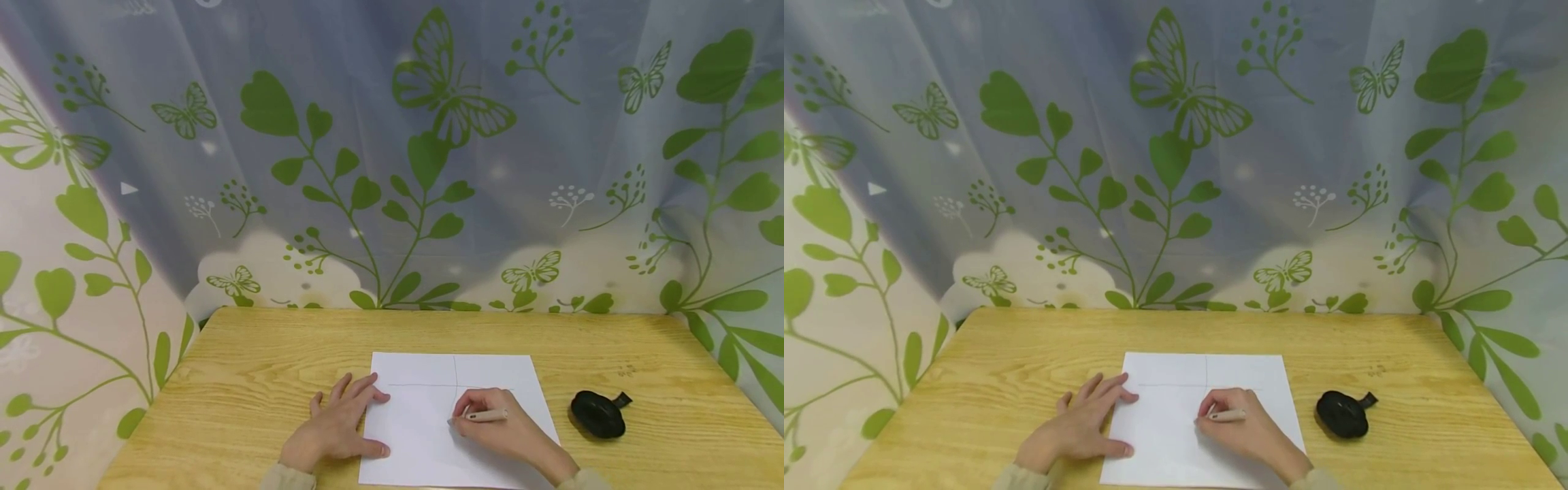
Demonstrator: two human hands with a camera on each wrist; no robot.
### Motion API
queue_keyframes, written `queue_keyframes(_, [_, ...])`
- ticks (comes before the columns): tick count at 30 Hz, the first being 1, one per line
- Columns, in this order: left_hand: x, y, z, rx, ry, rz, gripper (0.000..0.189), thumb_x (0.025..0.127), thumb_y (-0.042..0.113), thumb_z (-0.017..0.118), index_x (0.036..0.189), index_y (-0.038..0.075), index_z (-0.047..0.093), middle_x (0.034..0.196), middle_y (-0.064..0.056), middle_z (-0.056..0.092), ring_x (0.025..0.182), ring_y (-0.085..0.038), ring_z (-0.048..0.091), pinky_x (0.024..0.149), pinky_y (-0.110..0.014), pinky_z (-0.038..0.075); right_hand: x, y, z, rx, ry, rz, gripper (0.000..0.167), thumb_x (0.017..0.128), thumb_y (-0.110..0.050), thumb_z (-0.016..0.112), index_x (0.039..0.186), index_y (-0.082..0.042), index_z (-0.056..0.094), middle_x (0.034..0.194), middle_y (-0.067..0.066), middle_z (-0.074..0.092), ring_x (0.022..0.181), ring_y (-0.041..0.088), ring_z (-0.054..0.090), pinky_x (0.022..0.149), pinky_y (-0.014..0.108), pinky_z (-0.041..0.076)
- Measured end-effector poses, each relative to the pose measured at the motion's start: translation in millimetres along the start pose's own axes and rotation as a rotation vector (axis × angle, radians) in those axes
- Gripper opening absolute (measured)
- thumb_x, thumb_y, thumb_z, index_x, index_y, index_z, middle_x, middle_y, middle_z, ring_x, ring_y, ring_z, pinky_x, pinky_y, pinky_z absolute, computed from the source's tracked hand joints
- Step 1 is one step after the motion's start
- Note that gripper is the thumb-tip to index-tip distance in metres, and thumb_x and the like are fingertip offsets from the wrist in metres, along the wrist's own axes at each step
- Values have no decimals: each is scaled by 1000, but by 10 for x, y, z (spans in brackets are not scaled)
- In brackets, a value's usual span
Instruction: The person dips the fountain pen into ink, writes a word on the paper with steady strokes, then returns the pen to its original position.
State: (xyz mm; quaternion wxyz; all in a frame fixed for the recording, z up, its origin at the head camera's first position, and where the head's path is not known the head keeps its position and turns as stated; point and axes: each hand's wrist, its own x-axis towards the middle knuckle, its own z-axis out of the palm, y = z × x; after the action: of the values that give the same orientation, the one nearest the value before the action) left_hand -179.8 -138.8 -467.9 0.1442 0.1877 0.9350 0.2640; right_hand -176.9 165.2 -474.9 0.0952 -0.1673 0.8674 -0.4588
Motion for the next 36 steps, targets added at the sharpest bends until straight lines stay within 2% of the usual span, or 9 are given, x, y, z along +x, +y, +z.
queue_keyframes(8, [0,5,-7,-4,2,1,67,76,49,87,132,28,57,167,-2,31,155,-48,15,105,-89,8,-5,7,22,-4,-11,4,3,87,-18,74,85,-19,73,66,-9,61,50,-3,39,52,17,41])
queue_keyframes(20, [4,4,-5,12,-3,-1,67,76,49,86,133,30,56,168,-1,30,155,-48,15,104,-90,8,-44,-8,43,34,-30,10,3,88,-19,74,88,-16,74,69,-9,63,54,-3,44,56,18,45])
queue_keyframes(24, [2,2,-4,12,-1,1,67,76,49,86,132,30,56,168,-1,31,155,-48,16,103,-90,8,-54,-13,43,45,-47,9,5,88,-20,74,88,-15,74,68,-8,62,52,-3,42,56,18,45])
queue_keyframes(29, [1,2,-2,14,2,3,67,76,50,86,132,30,56,168,-1,31,155,-48,16,103,-90,9,-69,-17,53,31,-64,6,5,88,-20,74,88,-15,74,66,-10,61,50,-3,37,55,18,43])
queue_keyframes(36, [5,0,3,7,-1,2,67,76,49,86,132,30,56,168,-1,31,155,-48,15,103,-90,8,-87,-17,72,2,-67,-12,3,89,-21,73,87,-19,74,67,-12,61,52,-4,41,57,18,45])
